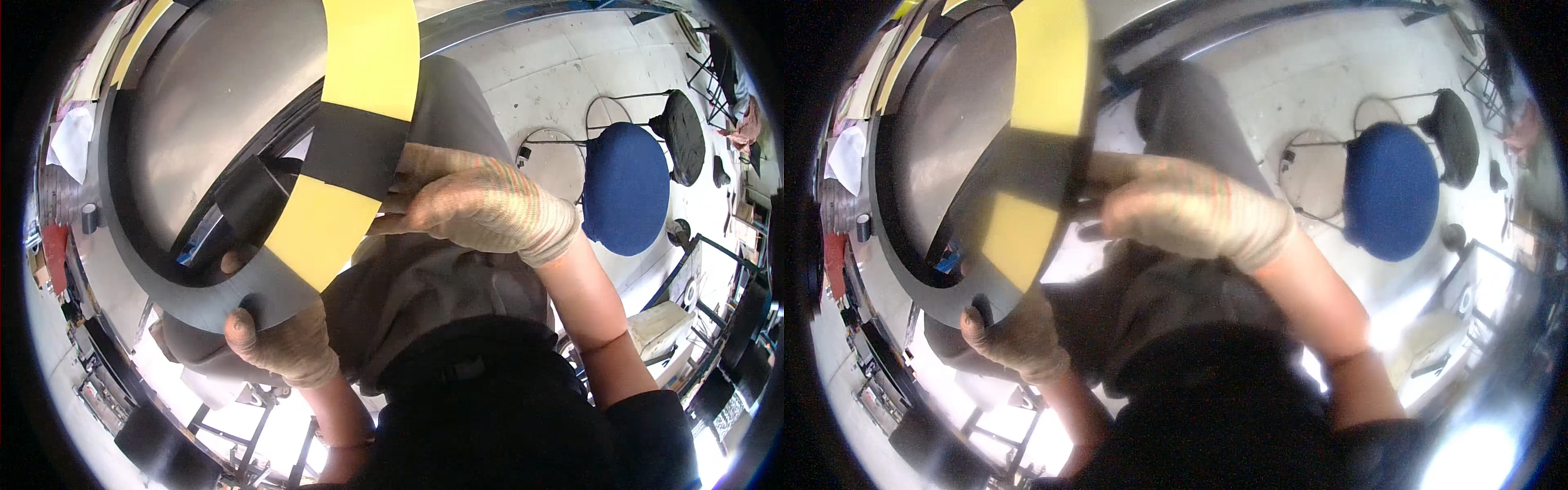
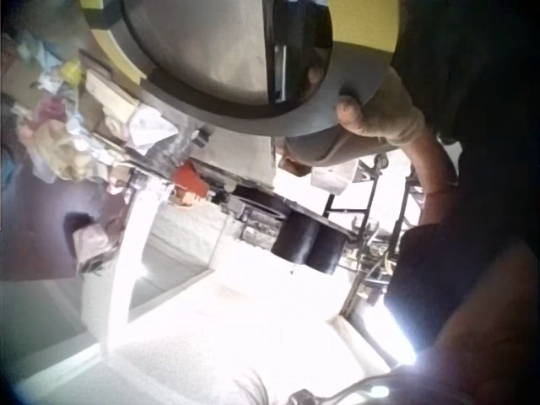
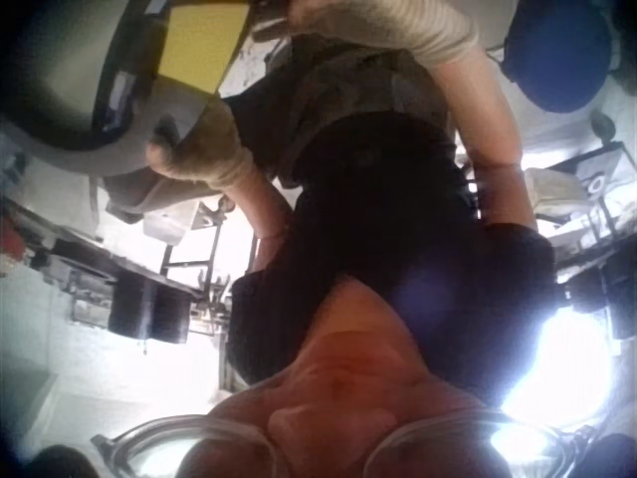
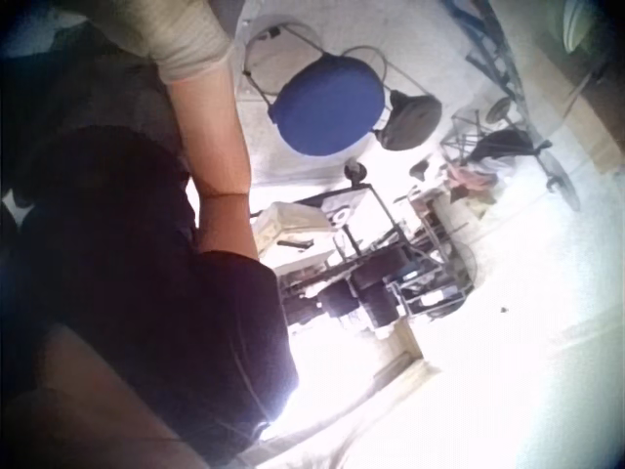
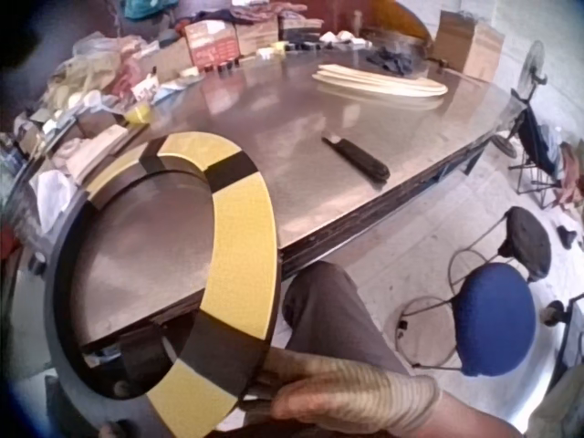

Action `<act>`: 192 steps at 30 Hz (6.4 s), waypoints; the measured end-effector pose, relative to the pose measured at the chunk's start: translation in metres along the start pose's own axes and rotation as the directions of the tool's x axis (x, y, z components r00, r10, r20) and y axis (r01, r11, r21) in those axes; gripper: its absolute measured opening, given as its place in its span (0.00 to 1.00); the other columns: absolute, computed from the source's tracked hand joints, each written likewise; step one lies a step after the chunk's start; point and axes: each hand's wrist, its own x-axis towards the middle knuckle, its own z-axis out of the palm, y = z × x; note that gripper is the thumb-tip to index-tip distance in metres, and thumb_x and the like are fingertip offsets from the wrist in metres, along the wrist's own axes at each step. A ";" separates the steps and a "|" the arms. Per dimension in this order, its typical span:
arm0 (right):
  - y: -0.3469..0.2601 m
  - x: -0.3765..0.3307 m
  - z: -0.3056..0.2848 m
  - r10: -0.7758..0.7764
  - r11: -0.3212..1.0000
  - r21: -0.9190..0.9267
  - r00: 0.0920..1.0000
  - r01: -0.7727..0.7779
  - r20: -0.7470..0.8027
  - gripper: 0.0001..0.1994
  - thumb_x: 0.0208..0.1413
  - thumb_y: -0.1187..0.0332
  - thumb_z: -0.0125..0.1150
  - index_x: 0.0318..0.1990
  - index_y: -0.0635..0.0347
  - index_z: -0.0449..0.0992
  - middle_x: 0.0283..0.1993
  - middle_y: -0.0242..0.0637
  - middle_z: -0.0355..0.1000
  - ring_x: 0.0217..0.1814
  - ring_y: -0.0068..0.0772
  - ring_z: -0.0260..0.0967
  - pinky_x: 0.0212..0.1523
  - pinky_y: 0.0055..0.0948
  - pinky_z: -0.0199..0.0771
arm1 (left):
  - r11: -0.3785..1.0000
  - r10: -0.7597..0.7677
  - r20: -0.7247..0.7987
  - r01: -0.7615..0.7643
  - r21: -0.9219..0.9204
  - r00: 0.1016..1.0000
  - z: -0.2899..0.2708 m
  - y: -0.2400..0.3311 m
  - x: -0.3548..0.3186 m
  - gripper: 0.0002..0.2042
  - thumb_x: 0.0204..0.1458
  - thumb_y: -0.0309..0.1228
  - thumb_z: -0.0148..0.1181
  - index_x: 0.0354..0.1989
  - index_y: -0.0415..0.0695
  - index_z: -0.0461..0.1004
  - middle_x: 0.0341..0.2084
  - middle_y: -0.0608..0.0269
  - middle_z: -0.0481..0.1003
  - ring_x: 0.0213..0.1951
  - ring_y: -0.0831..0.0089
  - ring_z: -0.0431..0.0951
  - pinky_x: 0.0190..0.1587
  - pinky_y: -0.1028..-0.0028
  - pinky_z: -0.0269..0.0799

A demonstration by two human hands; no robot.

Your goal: Wrapping a circular frame with black tape.

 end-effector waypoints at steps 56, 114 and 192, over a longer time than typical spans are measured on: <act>0.032 0.018 0.003 0.072 0.711 -0.698 0.996 -0.087 -0.050 0.24 0.64 0.57 0.64 0.60 0.64 0.73 0.46 0.42 0.76 0.44 0.26 0.77 0.44 0.26 0.77 | 0.993 0.120 -0.033 -0.120 0.013 0.992 0.019 -0.026 -0.003 0.31 0.46 0.42 0.71 0.61 0.47 0.72 0.72 0.44 0.58 0.70 0.54 0.60 0.72 0.55 0.53; -0.049 0.014 -0.019 0.253 0.828 -0.520 0.967 -0.210 0.012 0.23 0.60 0.66 0.67 0.60 0.68 0.73 0.45 0.43 0.80 0.44 0.34 0.80 0.45 0.28 0.81 | 0.952 0.023 0.069 -0.001 -0.305 0.997 0.036 -0.045 -0.014 0.47 0.47 0.46 0.72 0.76 0.54 0.53 0.73 0.50 0.55 0.72 0.54 0.56 0.74 0.53 0.50; -0.070 0.021 0.021 0.539 0.519 -0.804 0.841 -0.290 0.045 0.28 0.62 0.62 0.67 0.66 0.67 0.68 0.49 0.53 0.79 0.42 0.41 0.82 0.42 0.30 0.85 | 0.996 0.088 -0.049 -0.089 -0.003 0.995 0.007 -0.011 -0.013 0.37 0.47 0.42 0.69 0.66 0.40 0.66 0.62 0.50 0.69 0.65 0.54 0.68 0.69 0.55 0.59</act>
